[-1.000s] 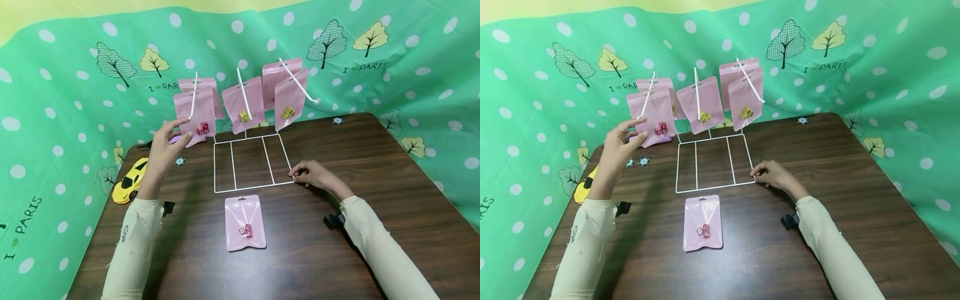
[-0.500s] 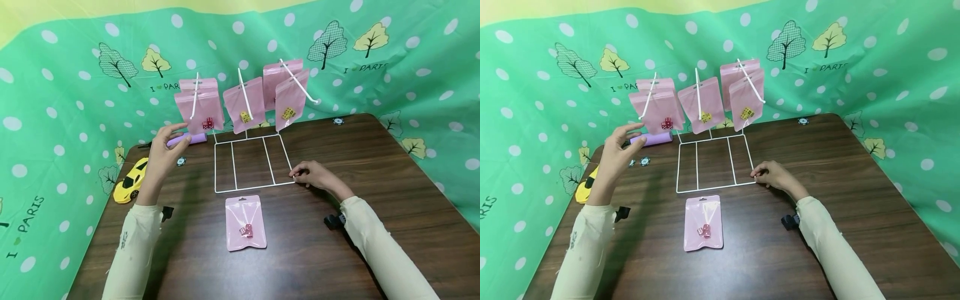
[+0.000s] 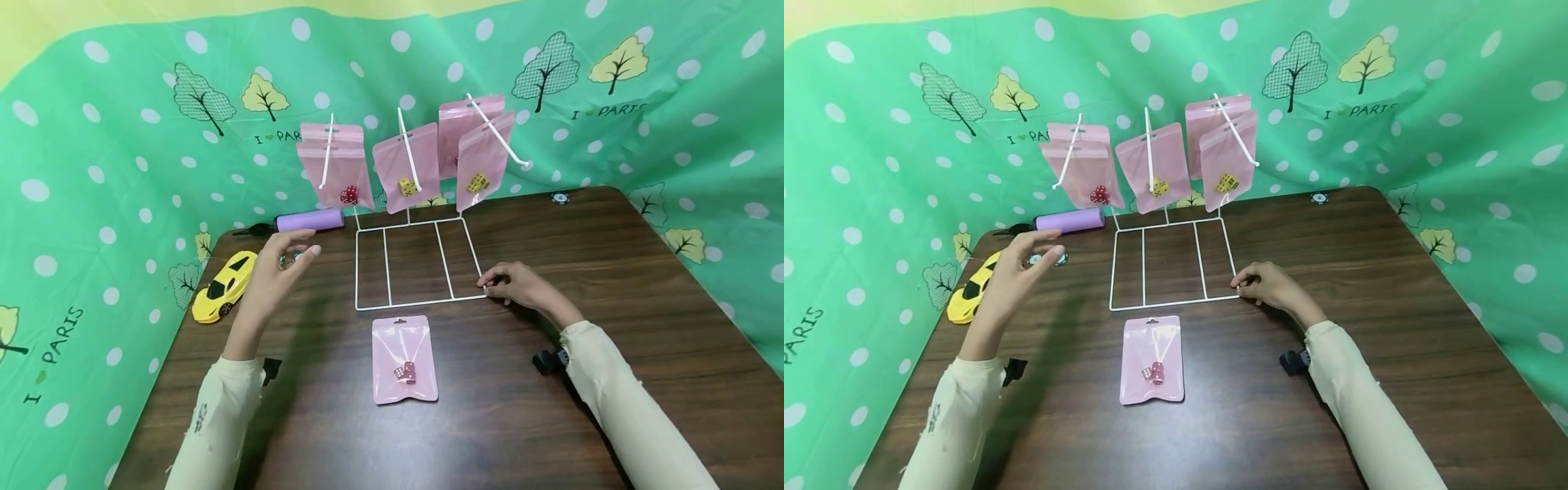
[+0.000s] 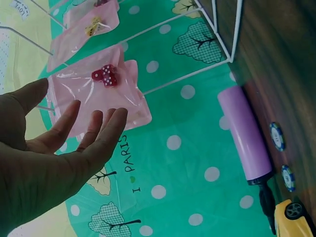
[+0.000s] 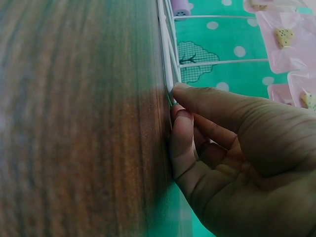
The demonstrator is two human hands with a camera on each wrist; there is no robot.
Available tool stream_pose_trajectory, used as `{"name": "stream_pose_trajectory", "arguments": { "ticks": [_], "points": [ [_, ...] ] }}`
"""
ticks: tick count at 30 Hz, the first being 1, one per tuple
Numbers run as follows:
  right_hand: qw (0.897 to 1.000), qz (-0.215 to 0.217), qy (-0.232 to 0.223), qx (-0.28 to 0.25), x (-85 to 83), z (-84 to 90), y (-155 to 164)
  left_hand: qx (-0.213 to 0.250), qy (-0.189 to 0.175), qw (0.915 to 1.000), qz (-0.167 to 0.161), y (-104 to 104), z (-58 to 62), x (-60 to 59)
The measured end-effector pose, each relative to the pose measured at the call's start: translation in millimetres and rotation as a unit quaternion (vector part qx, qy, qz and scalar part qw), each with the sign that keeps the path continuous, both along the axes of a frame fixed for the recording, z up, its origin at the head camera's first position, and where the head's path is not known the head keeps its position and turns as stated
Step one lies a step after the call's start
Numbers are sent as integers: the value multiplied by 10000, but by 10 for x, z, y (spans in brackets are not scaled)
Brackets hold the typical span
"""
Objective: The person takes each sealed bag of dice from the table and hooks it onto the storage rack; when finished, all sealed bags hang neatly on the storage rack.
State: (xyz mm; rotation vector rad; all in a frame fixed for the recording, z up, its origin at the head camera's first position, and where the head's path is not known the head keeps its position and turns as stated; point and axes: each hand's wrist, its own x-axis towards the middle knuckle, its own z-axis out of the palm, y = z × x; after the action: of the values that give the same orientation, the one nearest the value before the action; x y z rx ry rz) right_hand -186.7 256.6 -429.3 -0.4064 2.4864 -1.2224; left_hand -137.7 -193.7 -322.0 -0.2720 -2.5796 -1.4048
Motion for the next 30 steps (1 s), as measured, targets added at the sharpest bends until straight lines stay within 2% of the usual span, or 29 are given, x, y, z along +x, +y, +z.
{"name": "stream_pose_trajectory", "arguments": {
  "ticks": [4,14,21,30],
  "points": [
    [10000,45,11,7,0,10,8,-226,-50,9997,73,19,-70,106],
    [10000,78,12,18,-9,23,14,-871,-208,9960,19,166,-273,360],
    [10000,68,63,-1,-21,14,10,-829,-741,9937,-96,279,-476,535],
    [10000,70,63,6,-37,-3,-6,-951,-1085,9891,-287,388,-690,685]
  ]
}}
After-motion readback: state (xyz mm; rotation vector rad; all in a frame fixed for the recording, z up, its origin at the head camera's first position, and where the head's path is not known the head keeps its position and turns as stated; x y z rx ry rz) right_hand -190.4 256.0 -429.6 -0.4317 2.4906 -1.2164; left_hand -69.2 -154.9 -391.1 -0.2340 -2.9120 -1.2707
